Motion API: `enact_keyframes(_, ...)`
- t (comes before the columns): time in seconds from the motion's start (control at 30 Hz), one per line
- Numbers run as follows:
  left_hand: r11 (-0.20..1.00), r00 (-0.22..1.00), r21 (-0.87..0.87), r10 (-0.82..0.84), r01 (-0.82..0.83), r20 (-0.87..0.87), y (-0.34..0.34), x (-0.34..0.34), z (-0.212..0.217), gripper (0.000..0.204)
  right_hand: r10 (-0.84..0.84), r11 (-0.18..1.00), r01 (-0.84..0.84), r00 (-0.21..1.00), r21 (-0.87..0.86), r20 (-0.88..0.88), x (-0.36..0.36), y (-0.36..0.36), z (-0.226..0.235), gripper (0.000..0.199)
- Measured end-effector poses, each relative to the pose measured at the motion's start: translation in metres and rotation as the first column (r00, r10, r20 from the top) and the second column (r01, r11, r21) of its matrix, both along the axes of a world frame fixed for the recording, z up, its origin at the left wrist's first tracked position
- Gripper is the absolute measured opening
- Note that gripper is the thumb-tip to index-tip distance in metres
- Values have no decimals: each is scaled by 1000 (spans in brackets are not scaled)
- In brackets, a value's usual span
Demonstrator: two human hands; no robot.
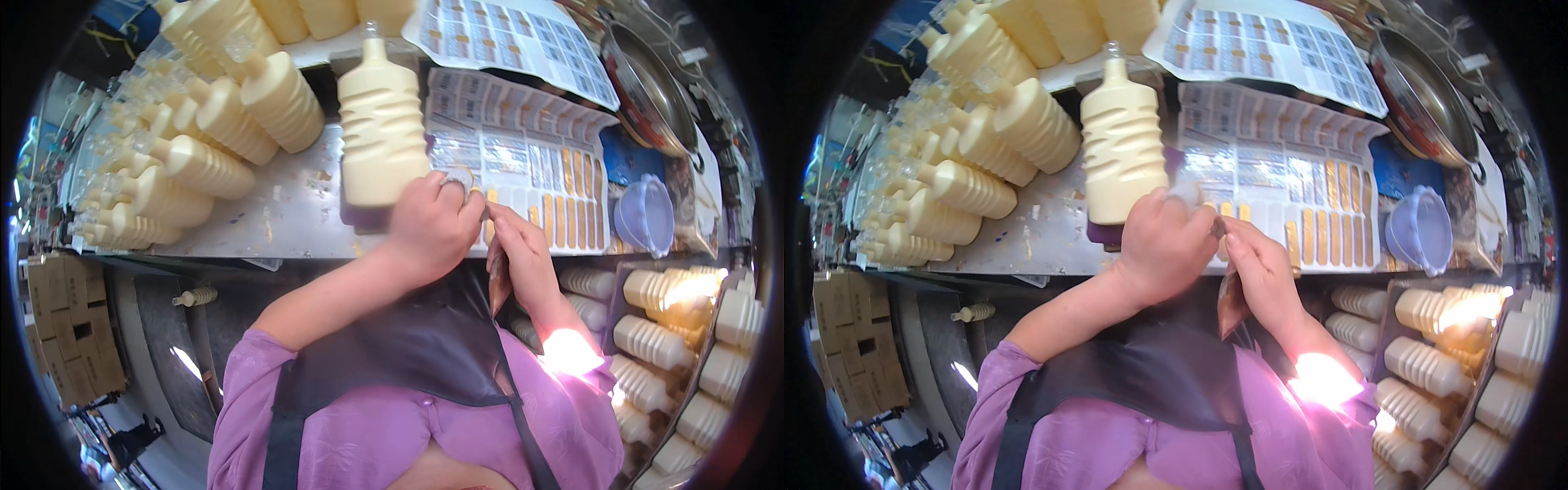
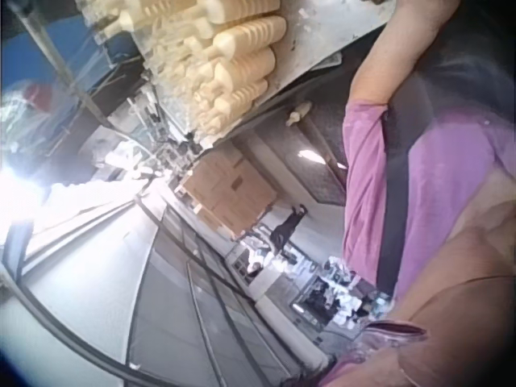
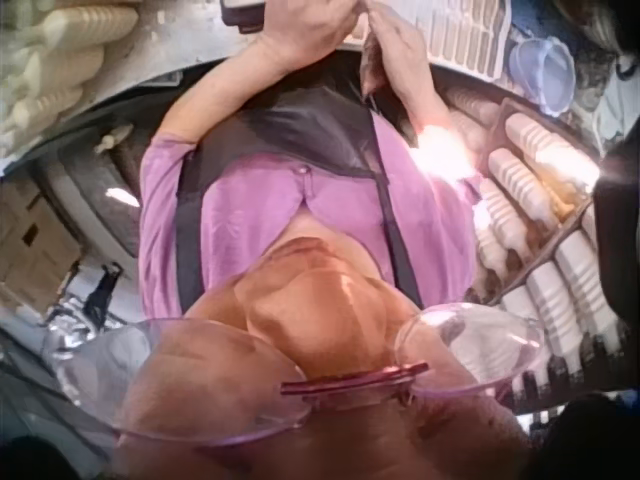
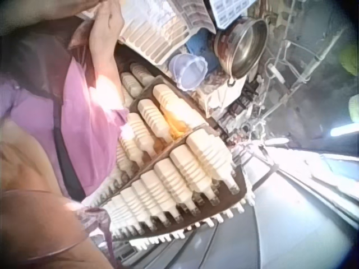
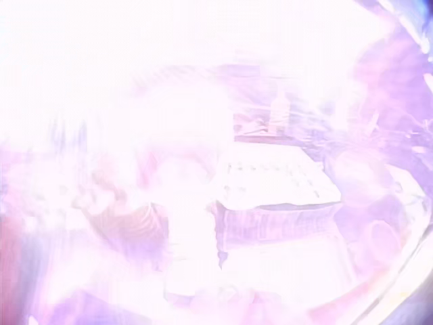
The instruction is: The person applies adhesive labels to cream-colored plastic bottles on a metal workbench. They peel each label from a sheet, wrap it around the bottle, smooth it, and place the labeled bottle aside. The process repeats for multiple bottles.
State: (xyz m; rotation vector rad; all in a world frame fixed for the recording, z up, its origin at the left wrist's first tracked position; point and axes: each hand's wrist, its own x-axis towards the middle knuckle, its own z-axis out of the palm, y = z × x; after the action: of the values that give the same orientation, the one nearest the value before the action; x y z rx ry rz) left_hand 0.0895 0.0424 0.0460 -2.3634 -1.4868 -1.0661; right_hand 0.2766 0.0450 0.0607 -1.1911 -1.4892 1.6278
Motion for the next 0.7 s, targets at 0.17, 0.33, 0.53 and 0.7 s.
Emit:
enact_keyframes(0.17, 998, 954, -21, 70, -67, 291, 1, -28, 11, 16, 64, 981, -80, 993, 174, 96, -24, 25, 11, 41)
enact_keyframes(0.33, 948, 515, -319, 276, -6, 812, 14, -58, 21, 13, 157, 987, -159, 983, -8, -97, -63, 73, 9, 33)
enact_keyframes(0.53, 962, 90, -260, 252, 88, 964, 46, -92, 32, 18, 137, 990, -143, 969, -13, -206, -105, 126, 16, 15)
enact_keyframes(0.7, 934, 129, -357, 352, 20, 927, 65, -107, 11, 16, 183, 970, -178, 983, 165, -15, -119, 167, 9, 22)
